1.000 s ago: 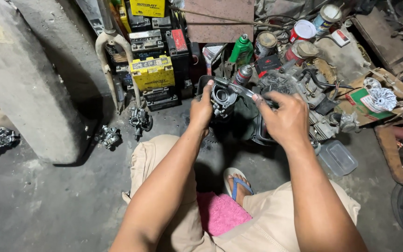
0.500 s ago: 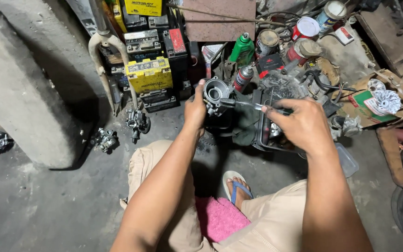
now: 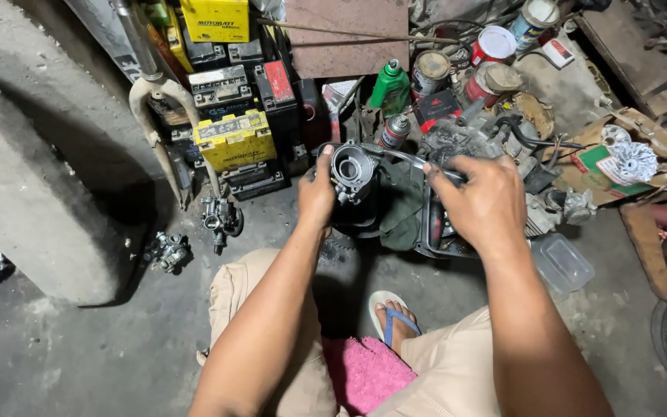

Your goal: The person holds a carburetor in their left hand and uses a wire brush in their right hand to scrub the interior and exterior surfaces. The person rotates the carburetor to access different areas while continuing to scrub with the brush.

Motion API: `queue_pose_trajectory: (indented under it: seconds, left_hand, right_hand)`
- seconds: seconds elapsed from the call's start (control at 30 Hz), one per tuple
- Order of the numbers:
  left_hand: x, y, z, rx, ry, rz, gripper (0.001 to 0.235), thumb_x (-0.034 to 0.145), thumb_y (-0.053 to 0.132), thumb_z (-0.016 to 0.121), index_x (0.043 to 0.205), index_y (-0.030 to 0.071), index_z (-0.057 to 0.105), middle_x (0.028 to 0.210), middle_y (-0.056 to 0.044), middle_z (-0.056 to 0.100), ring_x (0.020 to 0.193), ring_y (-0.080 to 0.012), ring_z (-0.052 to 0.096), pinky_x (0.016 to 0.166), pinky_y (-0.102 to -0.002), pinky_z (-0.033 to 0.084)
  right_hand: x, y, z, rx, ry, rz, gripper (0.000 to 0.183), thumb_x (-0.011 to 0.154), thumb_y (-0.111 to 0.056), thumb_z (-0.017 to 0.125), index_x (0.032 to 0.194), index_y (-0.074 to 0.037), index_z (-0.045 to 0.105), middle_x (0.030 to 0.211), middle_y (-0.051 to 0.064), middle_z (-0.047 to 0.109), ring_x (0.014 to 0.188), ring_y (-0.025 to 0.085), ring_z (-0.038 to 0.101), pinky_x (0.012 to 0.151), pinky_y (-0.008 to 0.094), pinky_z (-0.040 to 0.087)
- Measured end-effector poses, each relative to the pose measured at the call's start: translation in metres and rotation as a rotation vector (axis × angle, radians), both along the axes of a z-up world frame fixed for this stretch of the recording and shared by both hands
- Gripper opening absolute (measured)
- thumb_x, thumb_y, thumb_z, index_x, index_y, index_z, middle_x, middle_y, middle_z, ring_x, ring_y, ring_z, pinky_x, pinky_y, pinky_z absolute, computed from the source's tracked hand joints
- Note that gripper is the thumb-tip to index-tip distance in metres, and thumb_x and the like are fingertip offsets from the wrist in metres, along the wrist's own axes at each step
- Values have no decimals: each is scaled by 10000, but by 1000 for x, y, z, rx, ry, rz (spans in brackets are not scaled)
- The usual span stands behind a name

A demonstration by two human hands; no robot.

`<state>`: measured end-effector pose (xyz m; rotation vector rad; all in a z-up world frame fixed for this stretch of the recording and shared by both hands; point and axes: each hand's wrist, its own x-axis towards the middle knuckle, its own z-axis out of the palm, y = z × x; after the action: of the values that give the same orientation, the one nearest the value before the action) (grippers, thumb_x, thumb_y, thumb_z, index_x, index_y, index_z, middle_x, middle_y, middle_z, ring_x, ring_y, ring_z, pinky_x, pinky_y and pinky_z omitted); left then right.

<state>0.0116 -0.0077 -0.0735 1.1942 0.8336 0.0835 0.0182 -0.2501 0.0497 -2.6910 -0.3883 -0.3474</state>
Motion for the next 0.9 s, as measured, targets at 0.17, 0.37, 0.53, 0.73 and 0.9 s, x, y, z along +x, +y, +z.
queue_pose_trajectory:
  seconds: [0.17, 0.37, 0.53, 0.73, 0.9]
  left_hand:
    - [-1, -10, 24, 29, 0, -48, 777, 814, 644, 706, 1199, -31, 695, 1080, -231, 728, 1046, -308, 718, 829, -432, 616]
    - [-3, 0, 1, 68, 11, -50, 793, 813, 668, 702, 1200, -24, 697, 1105, -229, 729, 1100, -316, 702, 886, -435, 595]
    - [-12, -7, 35, 82, 24, -58, 855, 786, 709, 675, 1237, -18, 682, 1164, -228, 720, 1180, -334, 673, 960, -452, 564]
    - [-22, -8, 32, 62, 17, -6, 827, 789, 696, 679, 1202, -21, 698, 1092, -212, 737, 1116, -304, 702, 915, -431, 582]
    - [-24, -14, 43, 21, 5, -7, 836, 796, 656, 691, 1252, -44, 661, 1112, -237, 726, 1096, -303, 706, 869, -416, 602]
  right_hand:
    - [-8, 14, 5, 48, -30, 39, 211, 936, -390, 771, 970, -187, 816, 736, 151, 715, 808, 383, 647, 797, 453, 528]
    - [-21, 25, 12, 132, 51, 98, 209, 911, -374, 770, 959, -177, 816, 782, 166, 731, 852, 420, 653, 808, 502, 529]
    - [-33, 22, 26, 129, 144, 144, 244, 924, -372, 753, 969, -141, 819, 717, 161, 724, 831, 404, 629, 818, 487, 511]
    - [-45, -2, 31, 69, 186, 104, 259, 895, -400, 763, 961, -155, 816, 813, 202, 736, 941, 441, 647, 858, 522, 513]
    - [-45, -23, 21, 19, 72, 53, 276, 900, -435, 770, 955, -168, 813, 805, 164, 740, 875, 427, 654, 836, 503, 533]
